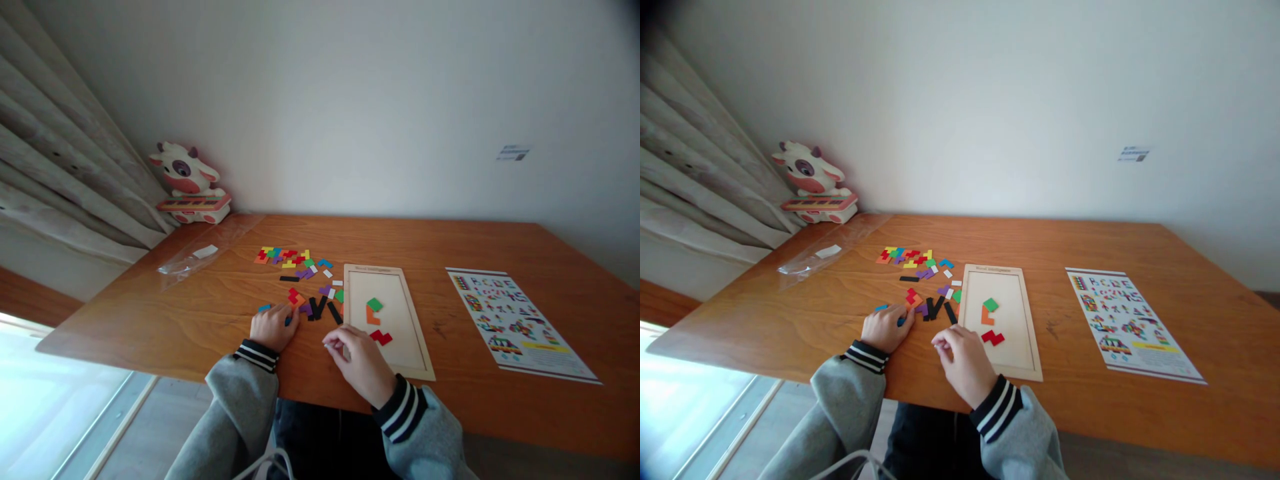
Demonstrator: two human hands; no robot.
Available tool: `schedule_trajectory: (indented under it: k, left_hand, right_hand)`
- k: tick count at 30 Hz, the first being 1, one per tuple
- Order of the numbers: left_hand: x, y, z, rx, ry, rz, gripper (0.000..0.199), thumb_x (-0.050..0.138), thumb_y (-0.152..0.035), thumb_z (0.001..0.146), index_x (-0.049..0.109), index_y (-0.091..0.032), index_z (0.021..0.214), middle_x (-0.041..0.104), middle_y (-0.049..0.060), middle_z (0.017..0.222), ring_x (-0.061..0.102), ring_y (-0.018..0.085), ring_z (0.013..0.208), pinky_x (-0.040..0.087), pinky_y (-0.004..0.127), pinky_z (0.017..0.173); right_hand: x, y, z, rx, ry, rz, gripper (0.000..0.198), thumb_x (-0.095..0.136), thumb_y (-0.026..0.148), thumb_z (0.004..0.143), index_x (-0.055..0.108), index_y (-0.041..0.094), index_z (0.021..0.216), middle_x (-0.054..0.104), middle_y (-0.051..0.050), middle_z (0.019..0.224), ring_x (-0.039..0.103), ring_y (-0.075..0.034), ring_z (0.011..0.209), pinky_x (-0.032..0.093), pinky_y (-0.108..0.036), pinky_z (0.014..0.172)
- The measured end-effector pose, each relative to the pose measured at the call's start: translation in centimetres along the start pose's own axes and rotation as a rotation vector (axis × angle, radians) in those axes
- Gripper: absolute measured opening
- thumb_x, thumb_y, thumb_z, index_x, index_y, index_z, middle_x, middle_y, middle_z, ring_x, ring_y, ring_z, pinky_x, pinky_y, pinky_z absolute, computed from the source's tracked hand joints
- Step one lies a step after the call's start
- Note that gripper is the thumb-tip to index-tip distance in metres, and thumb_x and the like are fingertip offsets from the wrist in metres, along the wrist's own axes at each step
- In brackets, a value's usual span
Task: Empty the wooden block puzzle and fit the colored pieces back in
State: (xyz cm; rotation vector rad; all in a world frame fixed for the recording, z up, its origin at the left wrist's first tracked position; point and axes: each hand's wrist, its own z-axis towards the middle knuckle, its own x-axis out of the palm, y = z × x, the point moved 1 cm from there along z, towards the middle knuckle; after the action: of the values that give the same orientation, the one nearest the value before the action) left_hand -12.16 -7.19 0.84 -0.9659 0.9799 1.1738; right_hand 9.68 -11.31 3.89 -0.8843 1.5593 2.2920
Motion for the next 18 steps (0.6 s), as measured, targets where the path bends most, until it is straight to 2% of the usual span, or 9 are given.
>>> schedule_trajectory:
  k: [4,8,11,14,18]
  left_hand:
    - [-0.2,-0.2,0.0,-0.017,0.004,0.008,0.039,0.044,-0.04,0.097,0.063,-0.02,0.069,0.067,0.003,0.074,0.061,0.016,0.062,0.025,0.025,0.049]
    - [-0.3,-0.3,0.1,-0.009,-0.007,0.001,0.036,0.042,-0.037,0.098,0.066,-0.02,0.077,0.067,0.003,0.089,0.062,0.015,0.068,0.028,0.025,0.049]
    - [-0.3,-0.4,0.2,0.009,-0.014,0.004,0.036,0.043,-0.039,0.098,0.065,-0.02,0.078,0.067,0.004,0.094,0.064,0.015,0.073,0.031,0.025,0.049]
    - [-0.2,-0.4,0.2,0.01,0.003,0.046,0.037,0.044,-0.042,0.098,0.064,-0.019,0.075,0.066,0.004,0.084,0.063,0.016,0.07,0.029,0.026,0.049]
    - [-0.1,-0.3,0.1,-0.002,-0.025,0.006,0.033,0.046,-0.04,0.097,0.063,-0.019,0.077,0.066,0.004,0.078,0.062,0.016,0.065,0.028,0.026,0.049]
  right_hand:
    - [-3.8,-2.1,0.6,-0.03,-0.286,-0.092,0.009,0.056,0.022,0.092,0.065,0.022,0.093,0.071,-0.005,0.087,0.068,-0.018,0.078,0.054,-0.034,0.076]
    - [-6.6,-4.3,0.6,-0.043,-0.477,-0.176,0.016,0.059,0.03,0.092,0.063,0.021,0.105,0.07,-0.006,0.095,0.066,-0.019,0.081,0.054,-0.036,0.079]
    - [-7.4,-5.6,-0.2,-0.014,-0.615,-0.198,0.023,0.06,0.031,0.091,0.061,0.021,0.111,0.068,-0.007,0.101,0.064,-0.019,0.081,0.053,-0.037,0.078]
    - [-7.4,-6.9,-1.5,-0.004,-0.746,-0.192,0.019,0.058,0.029,0.092,0.062,0.019,0.107,0.067,-0.008,0.096,0.062,-0.019,0.077,0.052,-0.035,0.072]
    - [-7.0,-8.7,-3.0,0.001,-0.833,-0.159,0.017,0.058,0.026,0.091,0.063,0.018,0.106,0.066,-0.007,0.091,0.059,-0.017,0.071,0.05,-0.033,0.067]
